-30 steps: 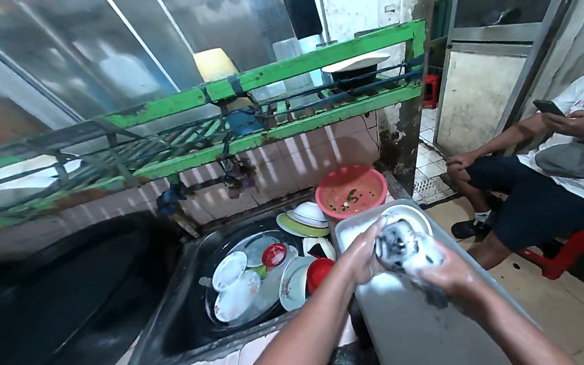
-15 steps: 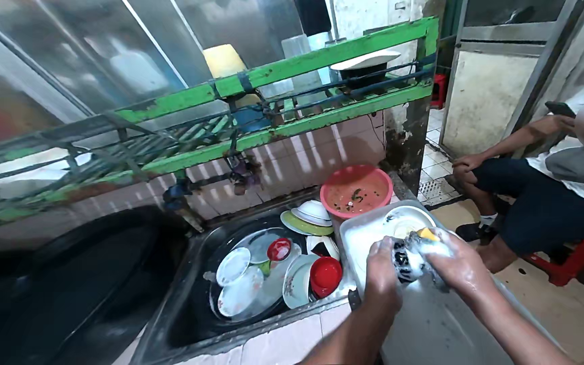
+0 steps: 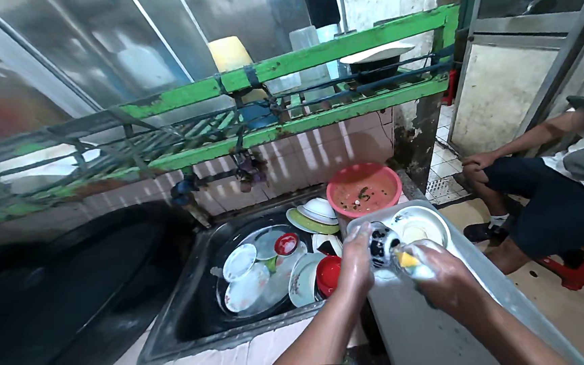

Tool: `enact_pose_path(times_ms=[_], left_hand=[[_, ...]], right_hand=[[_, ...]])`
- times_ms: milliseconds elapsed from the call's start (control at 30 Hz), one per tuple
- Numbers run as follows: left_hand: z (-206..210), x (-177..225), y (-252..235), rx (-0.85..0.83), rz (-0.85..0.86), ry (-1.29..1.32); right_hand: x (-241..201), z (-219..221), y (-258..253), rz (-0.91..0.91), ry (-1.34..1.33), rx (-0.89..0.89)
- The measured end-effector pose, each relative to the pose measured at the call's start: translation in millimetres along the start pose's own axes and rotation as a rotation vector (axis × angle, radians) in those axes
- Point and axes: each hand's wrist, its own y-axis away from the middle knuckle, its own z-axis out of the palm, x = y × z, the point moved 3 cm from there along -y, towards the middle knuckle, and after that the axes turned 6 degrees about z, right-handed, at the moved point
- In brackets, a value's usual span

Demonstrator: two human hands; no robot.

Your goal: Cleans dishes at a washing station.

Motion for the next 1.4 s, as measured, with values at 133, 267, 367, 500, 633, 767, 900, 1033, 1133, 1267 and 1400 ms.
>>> enact_pose_path(times_ms=[133,267,367,500,633,767,900,1033,1133,1267,1400], left_hand=[[-81.7,1.7,-31.9,0.141,0.313,-0.412],[-180.8,-12.7,-67.4,0.145,0.09,-1.05],[-147.5,-3.7,-63.3,0.051,0.047,-1.141],[-20.0,-22.4,-33.8,-0.474,0.145,-0.966],[43.6,-63.6,-24.3,-0.861,0.0,-1.385],[47.4,-79.0,-20.1,-0.939,-0.04,-1.411],[47.3,-59.3,-14.8,-0.858,-0.172,-1.082],[45.7,-51.2,9.8,-0.542,-0.402,-0.482],[50.6,-46.8,36.1,-0.649,-0.208,-0.549],[56.0,-55.7,55.3,-0.989,0.346,-0.978],[58.2,-66.7,67.2,-1.142,0.229,-1.124]], right_hand=[[38.9,-7.9,19.3,0.324,0.084,-0.354],[69.6,-16.7,44.4,0.483,0.19,-0.479],[75.1,-10.1,41.5,0.465,0.24,-0.457],[81.5,3.5,40.5,0.542,0.325,-0.583],[87.7,10.1,45.8,0.624,0.391,-0.733],[94.4,6.8,43.8,0.706,0.319,-0.709],[83.3,-19.7,33.8,0.842,0.084,-0.461],[72.4,-33.0,35.8,0.845,-0.259,-0.023],[56.5,-35.0,38.6,0.734,-0.318,0.123],[49.9,-41.5,45.5,0.67,-0.319,0.174],[47.5,-44.8,58.7,0.684,-0.293,0.11]])
